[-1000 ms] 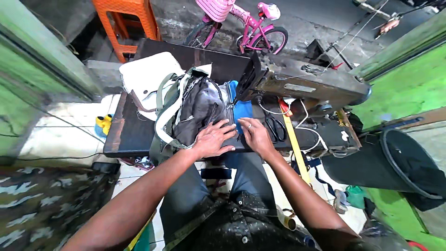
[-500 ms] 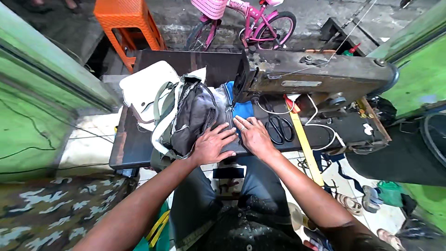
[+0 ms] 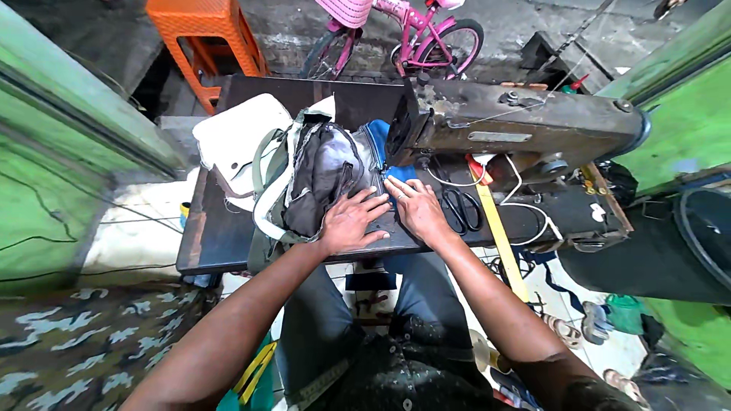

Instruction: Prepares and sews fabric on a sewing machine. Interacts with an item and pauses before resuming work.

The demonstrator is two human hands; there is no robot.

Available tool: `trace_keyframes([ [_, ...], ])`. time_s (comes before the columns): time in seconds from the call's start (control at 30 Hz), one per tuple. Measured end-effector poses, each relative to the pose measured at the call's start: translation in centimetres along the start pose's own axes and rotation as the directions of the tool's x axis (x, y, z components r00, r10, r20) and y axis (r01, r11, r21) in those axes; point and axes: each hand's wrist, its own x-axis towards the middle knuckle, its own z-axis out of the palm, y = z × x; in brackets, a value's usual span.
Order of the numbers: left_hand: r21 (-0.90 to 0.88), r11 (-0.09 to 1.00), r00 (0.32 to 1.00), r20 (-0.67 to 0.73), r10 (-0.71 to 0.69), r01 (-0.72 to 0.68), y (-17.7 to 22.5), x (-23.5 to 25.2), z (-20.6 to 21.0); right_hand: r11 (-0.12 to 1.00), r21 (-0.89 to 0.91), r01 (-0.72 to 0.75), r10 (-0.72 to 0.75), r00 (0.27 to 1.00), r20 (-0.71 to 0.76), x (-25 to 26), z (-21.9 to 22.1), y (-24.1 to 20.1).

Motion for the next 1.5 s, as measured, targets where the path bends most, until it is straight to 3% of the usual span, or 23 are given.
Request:
trace_keyframes([
  [0.3, -0.013, 1.000, 1.000, -0.011, 0.004, -0.004, 0.1, 0.0, -0.1, 0.996, 0.088, -0.015, 0.026, 0.992, -0.122, -3.0, 0.2, -0.5],
  [0.67, 0.033, 0.999, 1.000, 0.008, 0.004, -0.004, -2.4, 1.8, -0.7, 1.000, 0.015, -0.010, 0.011, 0.999, -0.037, -0.9, 0.1, 0.1],
  [0.93, 0.041, 0.998, 0.999, -0.020, 0.041, -0.041, -2.8, 1.8, -0.7, 0.969, 0.240, 0.054, -0.038, 0.997, -0.071, -1.2, -1.0, 1.5],
  [1.13, 0.024, 0.999, 0.999, -0.029, 0.027, -0.027, -2.3, 1.2, -0.7, 0.995, 0.068, 0.073, -0.073, 0.997, -0.001, -2.0, -0.3, 1.0],
  [1.27, 0.015, 0.999, 0.993, -0.108, 0.042, -0.040, -2.1, 0.7, -0.4, 0.994, 0.059, 0.093, -0.092, 0.995, -0.024, -2.1, -0.1, 1.2],
  [1.5, 0.043, 0.998, 0.994, -0.100, 0.047, -0.042, -2.3, 0.9, -0.3, 0.996, -0.013, 0.087, -0.086, 0.994, 0.064, -2.1, -1.0, 0.3],
])
